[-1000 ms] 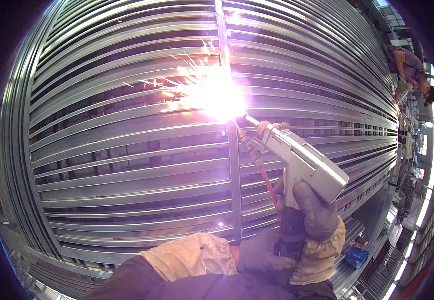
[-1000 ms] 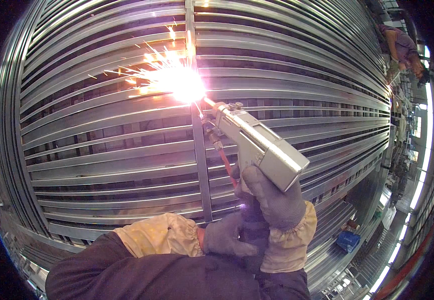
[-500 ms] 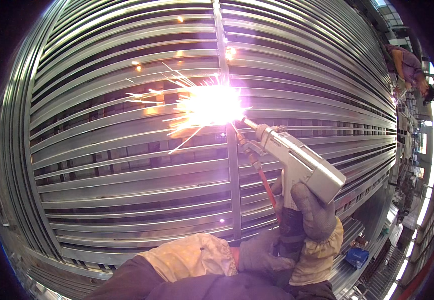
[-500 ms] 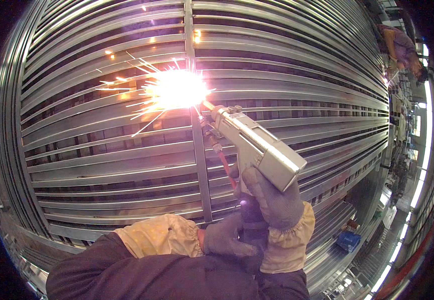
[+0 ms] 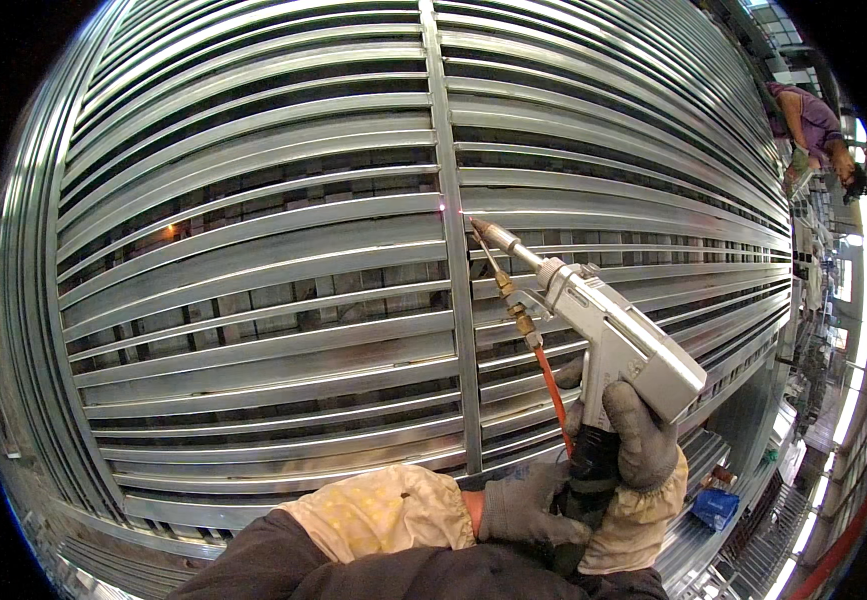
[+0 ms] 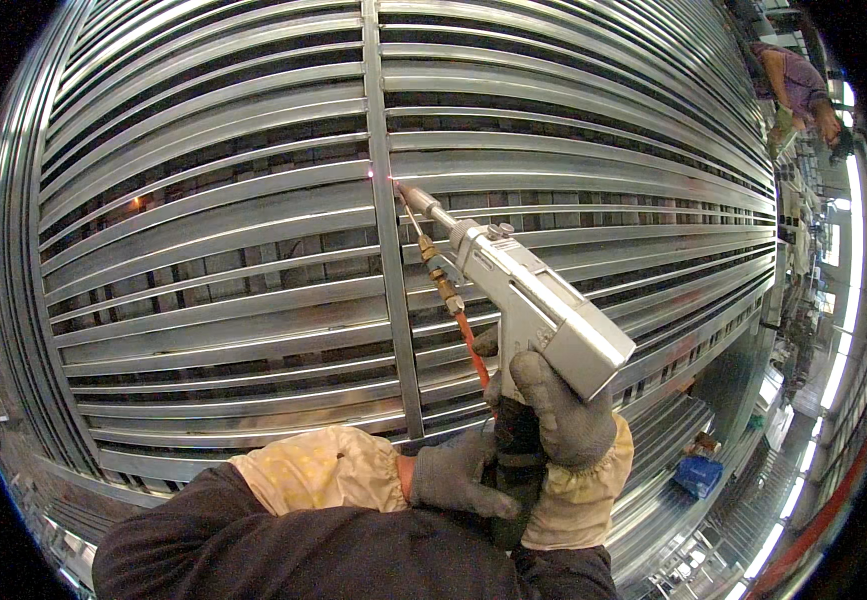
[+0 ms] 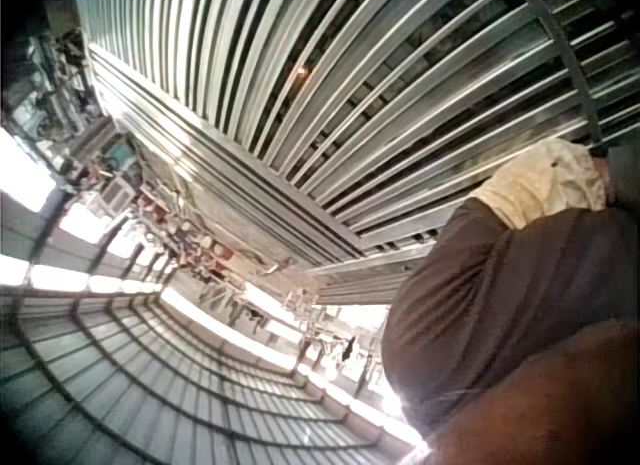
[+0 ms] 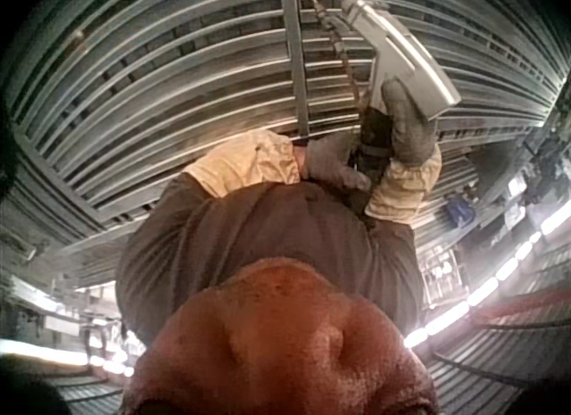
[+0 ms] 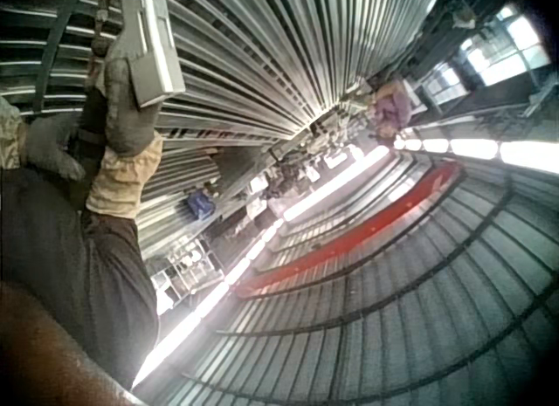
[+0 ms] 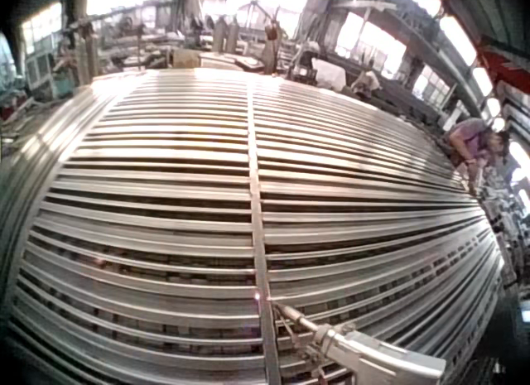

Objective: The person welds a vertical metal bar to a horizontal slatted metal structure using a handheld welding torch. Bright sparks and light are emitted during welding as the torch moves along the seam. The person wears protective gloves and a jacket while working in a workshop environment.

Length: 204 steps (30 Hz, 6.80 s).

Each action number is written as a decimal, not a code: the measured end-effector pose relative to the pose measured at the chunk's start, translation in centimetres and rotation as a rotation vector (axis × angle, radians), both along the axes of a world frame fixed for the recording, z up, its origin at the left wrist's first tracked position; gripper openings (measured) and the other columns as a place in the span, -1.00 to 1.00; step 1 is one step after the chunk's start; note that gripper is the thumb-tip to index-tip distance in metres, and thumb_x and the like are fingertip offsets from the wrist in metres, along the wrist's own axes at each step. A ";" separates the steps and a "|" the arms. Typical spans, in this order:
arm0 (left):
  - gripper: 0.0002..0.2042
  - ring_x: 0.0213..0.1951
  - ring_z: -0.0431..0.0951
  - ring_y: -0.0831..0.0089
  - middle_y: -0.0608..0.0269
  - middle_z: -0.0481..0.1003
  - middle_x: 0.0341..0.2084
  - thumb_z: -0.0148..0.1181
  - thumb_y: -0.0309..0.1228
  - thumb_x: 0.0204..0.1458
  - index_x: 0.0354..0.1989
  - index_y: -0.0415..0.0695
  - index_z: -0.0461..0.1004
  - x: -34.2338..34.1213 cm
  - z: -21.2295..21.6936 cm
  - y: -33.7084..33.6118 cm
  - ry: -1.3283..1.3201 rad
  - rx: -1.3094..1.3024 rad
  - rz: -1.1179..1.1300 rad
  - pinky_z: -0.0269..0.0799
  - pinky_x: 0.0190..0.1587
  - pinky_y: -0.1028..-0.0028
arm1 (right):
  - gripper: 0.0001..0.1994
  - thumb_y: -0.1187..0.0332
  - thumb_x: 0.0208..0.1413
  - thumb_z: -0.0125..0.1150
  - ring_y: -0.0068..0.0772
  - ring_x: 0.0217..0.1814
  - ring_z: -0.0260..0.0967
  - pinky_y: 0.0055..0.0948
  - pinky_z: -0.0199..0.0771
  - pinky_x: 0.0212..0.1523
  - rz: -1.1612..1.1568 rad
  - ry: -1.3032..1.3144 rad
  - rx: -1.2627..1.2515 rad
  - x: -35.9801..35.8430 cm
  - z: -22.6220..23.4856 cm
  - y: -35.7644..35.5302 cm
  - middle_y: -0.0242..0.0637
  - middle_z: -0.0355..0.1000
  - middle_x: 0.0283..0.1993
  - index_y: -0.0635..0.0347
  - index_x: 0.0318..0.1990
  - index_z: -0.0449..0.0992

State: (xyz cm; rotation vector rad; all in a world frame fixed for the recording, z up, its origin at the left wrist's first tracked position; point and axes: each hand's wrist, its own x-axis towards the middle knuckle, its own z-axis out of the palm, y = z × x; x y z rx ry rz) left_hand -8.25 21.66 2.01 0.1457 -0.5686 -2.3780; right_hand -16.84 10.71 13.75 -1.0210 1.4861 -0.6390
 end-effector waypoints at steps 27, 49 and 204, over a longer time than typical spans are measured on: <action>-0.27 0.12 0.46 0.41 0.15 0.46 0.11 0.49 -0.12 -0.03 0.25 -0.20 0.31 1.4 1.2 -1.2 -0.039 0.007 0.101 0.40 0.18 0.32 | -0.52 0.34 0.26 0.24 -0.43 -0.29 0.53 -0.45 0.57 -0.32 0.055 -0.076 0.070 1.3 0.0 -1.4 -0.15 0.55 -0.18 0.34 0.26 0.32; -0.25 0.06 0.48 0.42 0.09 0.46 0.07 0.43 -0.21 0.02 0.32 -0.24 0.18 1.4 1.2 -0.9 -0.214 -0.167 0.114 0.45 0.10 0.34 | -0.59 0.34 0.26 0.22 -0.45 -0.23 0.52 -0.52 0.54 -0.27 0.120 0.056 -0.040 0.5 -0.7 -0.9 -0.17 0.54 -0.17 0.37 0.18 0.38; -0.27 0.03 0.48 0.43 0.20 0.48 -0.02 0.54 -0.30 -0.14 0.22 -0.22 0.29 0.9 0.2 0.5 -0.308 -0.231 0.060 0.46 0.08 0.37 | -0.52 0.38 0.12 0.39 -0.37 0.00 0.54 -0.41 0.60 -0.09 0.042 0.092 0.058 -0.6 -0.7 1.3 -0.10 0.53 0.02 0.36 0.16 0.43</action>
